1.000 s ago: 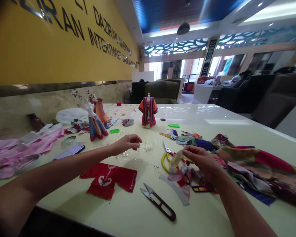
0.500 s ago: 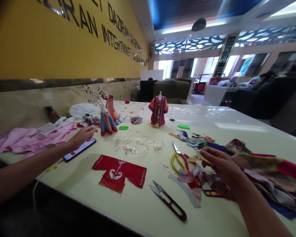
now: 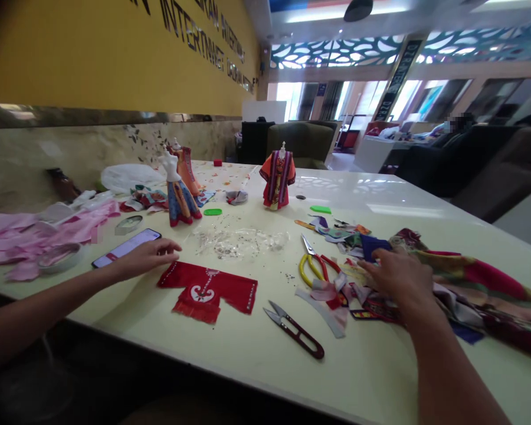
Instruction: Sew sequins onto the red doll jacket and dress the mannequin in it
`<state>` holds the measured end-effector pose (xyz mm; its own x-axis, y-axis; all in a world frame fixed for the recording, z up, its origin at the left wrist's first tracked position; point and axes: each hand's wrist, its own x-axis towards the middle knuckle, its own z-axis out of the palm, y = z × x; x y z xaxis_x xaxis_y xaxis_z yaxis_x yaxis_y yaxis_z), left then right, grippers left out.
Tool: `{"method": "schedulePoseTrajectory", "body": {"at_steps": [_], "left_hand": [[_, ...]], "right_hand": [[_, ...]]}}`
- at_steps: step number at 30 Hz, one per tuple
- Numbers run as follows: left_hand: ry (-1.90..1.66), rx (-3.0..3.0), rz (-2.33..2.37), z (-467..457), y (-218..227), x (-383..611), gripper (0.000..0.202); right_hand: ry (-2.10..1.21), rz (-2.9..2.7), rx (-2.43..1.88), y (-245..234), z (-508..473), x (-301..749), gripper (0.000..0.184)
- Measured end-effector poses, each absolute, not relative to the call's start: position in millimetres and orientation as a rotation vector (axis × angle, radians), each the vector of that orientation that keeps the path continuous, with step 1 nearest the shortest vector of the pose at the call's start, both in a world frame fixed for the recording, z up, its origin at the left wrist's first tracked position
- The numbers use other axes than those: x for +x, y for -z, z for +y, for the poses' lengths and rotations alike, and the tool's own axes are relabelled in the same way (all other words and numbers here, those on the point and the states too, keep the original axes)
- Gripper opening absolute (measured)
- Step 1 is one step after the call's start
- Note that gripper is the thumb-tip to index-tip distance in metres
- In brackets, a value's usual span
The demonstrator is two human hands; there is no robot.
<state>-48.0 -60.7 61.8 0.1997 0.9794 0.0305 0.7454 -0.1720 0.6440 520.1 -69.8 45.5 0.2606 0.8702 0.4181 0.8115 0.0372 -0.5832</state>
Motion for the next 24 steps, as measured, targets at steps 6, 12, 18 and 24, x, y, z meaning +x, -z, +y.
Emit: {"method": "schedulePoseTrajectory", "body": {"at_steps": [6, 12, 18, 24], "left_hand": [[-0.565, 2.058, 1.656, -68, -30, -53, 0.028], [-0.581, 1.892, 1.575, -66, -35, -58, 0.020], [-0.660, 1.771, 1.493, -75, -41, -56, 0.026], [-0.739, 1.786, 1.505, -71, -42, -56, 0.035]], "right_hand": [[0.041, -2.015, -1.673, -60, -87, 410, 0.020], [-0.243, -2.485, -1.457, -56, -99, 301, 0.018], [-0.171, -2.574, -1.544, -49, -93, 254, 0.022], [-0.145, -2.539, -1.583, -53, -94, 247, 0.017]]}}
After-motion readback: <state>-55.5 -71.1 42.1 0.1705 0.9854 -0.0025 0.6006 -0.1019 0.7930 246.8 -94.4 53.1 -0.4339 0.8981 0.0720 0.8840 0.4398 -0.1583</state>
